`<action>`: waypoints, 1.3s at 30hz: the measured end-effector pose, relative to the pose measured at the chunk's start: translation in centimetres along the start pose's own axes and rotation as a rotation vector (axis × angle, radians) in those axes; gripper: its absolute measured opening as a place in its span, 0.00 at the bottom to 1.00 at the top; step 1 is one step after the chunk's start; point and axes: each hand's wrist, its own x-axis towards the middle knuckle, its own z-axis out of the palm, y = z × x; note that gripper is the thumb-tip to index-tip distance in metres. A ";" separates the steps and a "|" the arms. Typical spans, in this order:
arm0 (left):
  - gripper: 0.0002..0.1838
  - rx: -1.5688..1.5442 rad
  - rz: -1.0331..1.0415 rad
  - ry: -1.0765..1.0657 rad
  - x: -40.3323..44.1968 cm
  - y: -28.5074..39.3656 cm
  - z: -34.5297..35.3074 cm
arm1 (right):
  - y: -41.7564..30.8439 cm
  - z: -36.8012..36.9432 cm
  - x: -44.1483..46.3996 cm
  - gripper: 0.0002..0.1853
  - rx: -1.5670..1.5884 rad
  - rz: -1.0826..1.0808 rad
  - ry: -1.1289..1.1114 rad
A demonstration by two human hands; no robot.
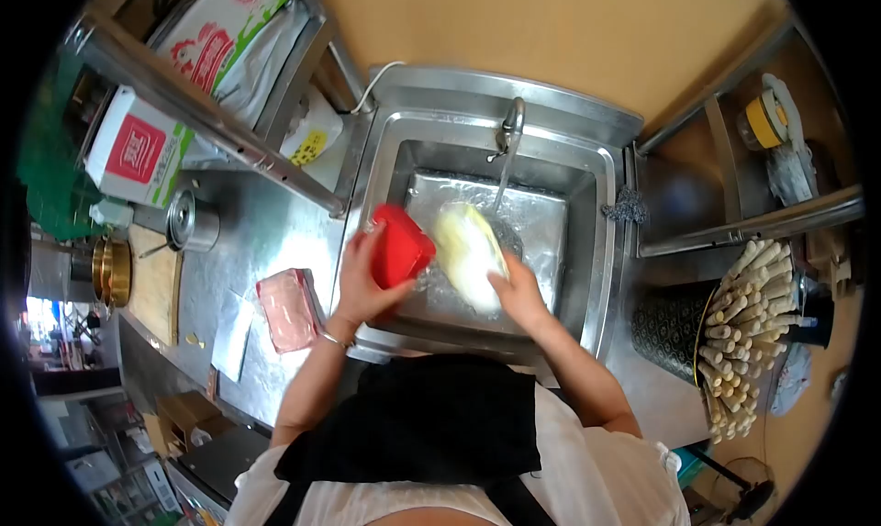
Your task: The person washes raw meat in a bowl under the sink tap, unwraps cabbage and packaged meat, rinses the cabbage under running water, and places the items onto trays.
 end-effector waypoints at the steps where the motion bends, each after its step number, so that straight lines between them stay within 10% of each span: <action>1: 0.39 -0.309 -0.115 -0.002 -0.7 -1.1 2.5 | 3.8 -0.1 -1.3 0.19 -0.011 0.140 0.009; 4: 0.31 -1.737 -0.824 -0.259 -0.7 -4.3 5.5 | 10.0 -2.9 -6.0 0.18 0.226 0.284 0.155; 5: 0.31 -1.966 -0.764 -0.371 0.9 -3.7 4.9 | 9.6 -3.6 -7.2 0.18 0.178 0.274 0.228; 22: 0.22 -1.633 -1.016 -0.018 13.7 -3.3 23.2 | 10.9 -5.8 -15.2 0.16 -0.141 0.287 0.515; 32: 0.15 -1.233 -1.228 -0.153 15.8 -0.9 26.5 | 11.2 -5.7 -14.8 0.16 0.028 0.323 0.580; 35: 0.10 -0.985 -0.528 -0.496 15.7 -5.8 28.9 | 11.7 -5.7 -14.9 0.17 -0.007 0.288 0.581; 39: 0.11 -0.946 -0.941 -0.541 17.0 -2.3 23.6 | 11.4 -5.9 -14.8 0.18 -0.031 0.344 0.543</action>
